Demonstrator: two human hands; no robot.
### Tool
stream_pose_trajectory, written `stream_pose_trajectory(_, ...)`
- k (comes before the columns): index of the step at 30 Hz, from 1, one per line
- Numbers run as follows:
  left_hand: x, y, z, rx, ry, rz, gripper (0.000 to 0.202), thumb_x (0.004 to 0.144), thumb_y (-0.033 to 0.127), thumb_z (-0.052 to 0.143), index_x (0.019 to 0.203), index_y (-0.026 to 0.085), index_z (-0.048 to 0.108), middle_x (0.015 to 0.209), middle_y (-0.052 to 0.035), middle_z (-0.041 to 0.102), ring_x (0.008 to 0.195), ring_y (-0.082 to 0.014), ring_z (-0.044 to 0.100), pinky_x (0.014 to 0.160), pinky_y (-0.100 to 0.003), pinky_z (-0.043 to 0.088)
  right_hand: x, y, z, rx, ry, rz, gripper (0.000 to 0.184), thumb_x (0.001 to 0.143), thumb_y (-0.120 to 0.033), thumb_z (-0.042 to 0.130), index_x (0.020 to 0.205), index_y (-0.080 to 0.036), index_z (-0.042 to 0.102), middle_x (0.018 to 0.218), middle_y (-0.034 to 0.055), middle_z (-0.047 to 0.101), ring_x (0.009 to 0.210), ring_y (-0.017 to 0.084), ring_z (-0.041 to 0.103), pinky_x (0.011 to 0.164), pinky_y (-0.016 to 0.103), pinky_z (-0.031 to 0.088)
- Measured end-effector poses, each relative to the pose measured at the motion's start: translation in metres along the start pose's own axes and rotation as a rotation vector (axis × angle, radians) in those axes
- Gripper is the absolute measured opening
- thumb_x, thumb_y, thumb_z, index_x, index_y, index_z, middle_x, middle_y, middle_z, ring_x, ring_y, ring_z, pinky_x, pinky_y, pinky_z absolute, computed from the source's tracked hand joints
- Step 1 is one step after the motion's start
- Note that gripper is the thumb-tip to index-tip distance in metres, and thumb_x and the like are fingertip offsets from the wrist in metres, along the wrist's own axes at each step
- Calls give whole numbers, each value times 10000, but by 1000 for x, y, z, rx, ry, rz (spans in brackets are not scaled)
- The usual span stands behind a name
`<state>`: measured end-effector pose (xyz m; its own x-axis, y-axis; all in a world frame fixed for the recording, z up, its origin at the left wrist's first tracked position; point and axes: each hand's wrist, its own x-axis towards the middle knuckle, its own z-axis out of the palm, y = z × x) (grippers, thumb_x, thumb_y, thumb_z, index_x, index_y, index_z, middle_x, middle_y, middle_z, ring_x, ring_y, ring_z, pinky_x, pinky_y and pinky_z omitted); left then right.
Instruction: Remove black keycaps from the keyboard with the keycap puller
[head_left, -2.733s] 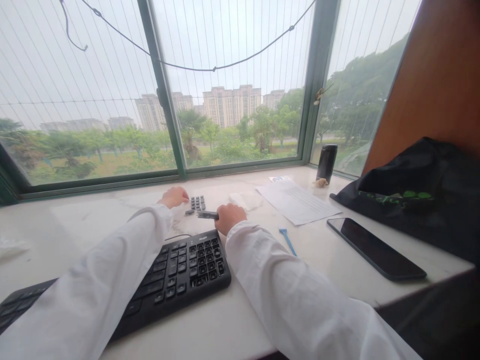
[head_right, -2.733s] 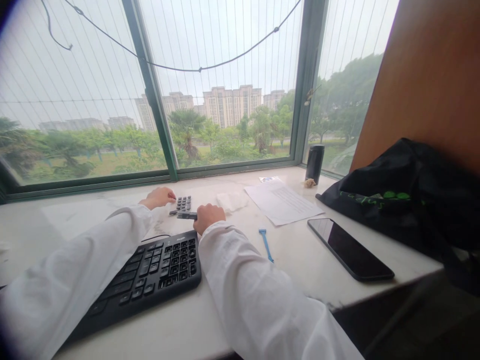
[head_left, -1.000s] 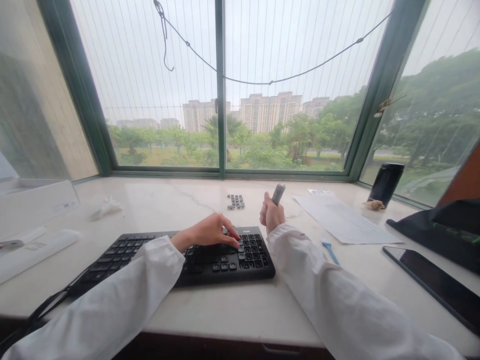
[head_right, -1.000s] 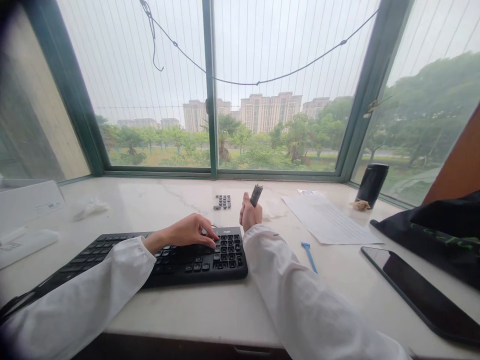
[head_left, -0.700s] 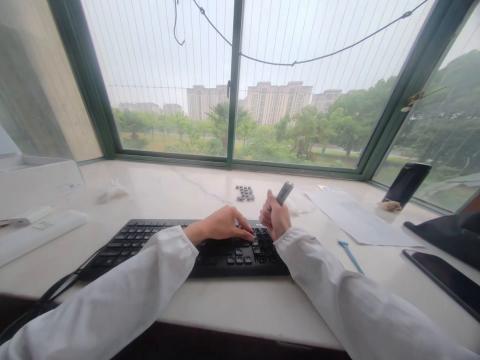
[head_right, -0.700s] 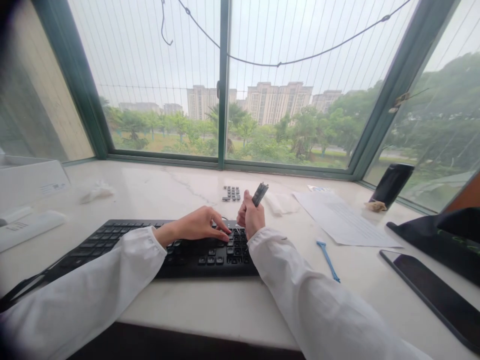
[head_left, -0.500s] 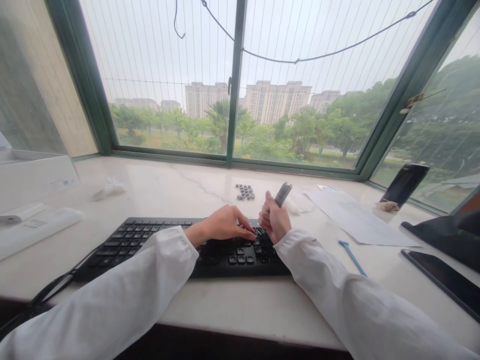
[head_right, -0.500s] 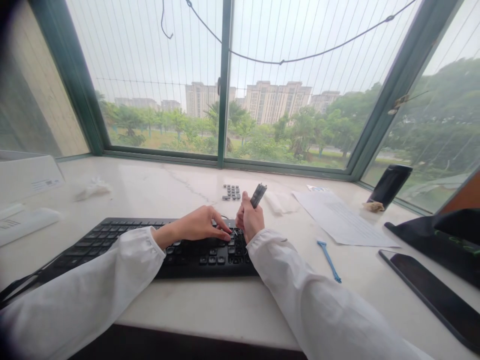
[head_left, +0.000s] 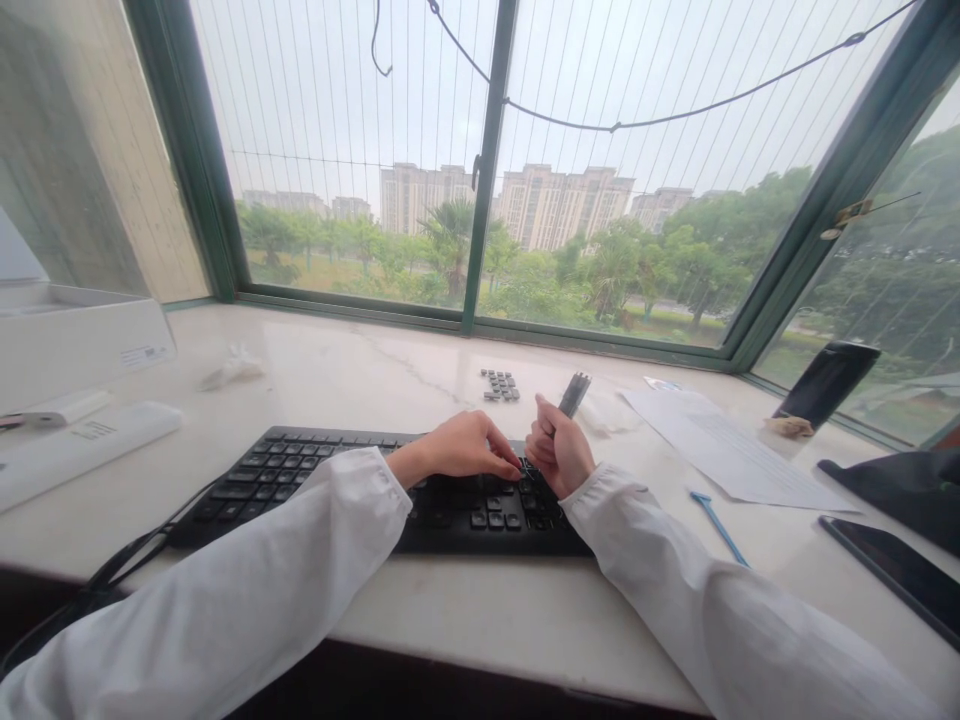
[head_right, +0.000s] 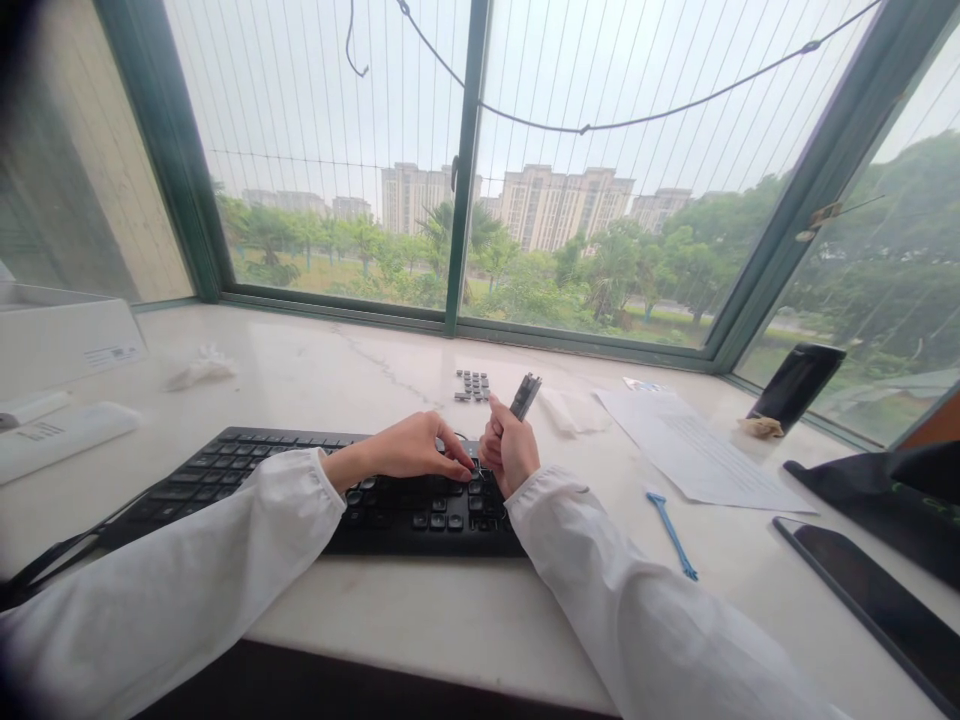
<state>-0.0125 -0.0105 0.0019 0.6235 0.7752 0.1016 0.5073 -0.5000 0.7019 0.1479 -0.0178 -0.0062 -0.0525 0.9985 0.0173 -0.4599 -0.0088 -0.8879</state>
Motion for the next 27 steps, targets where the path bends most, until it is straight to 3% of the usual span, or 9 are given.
stream_pose_trajectory(9,1,0,0,1,8,-11,342,654,443,705,862,183,782,728,-20,727,701,-163,600,626,-229,405,5,4,8,-84,79,45,462,816,-380,558,524,-228,234,323,-112,180,286,41,119,291,190,73)
stream_pose_trajectory(15,2,-3,2,17,19,-3,423,612,535,718,840,184,783,637,2,673,632,-135,543,580,-221,361,-5,13,8,-140,-82,-198,496,784,-451,615,528,-224,256,357,-103,229,313,44,164,299,199,136)
stream_pose_trajectory(20,2,-5,4,-4,22,9,424,616,533,719,842,180,781,642,-1,663,640,-131,537,586,-212,359,-11,15,5,-242,-207,-281,489,801,-464,613,519,-214,303,391,-90,253,355,50,206,336,207,213)
stream_pose_trajectory(27,2,-5,4,-3,25,-3,424,632,546,705,824,176,781,649,-7,678,628,-132,544,574,-219,357,-16,14,6,-260,-214,-370,511,801,-502,606,503,-208,315,412,-79,244,379,54,204,356,218,204)
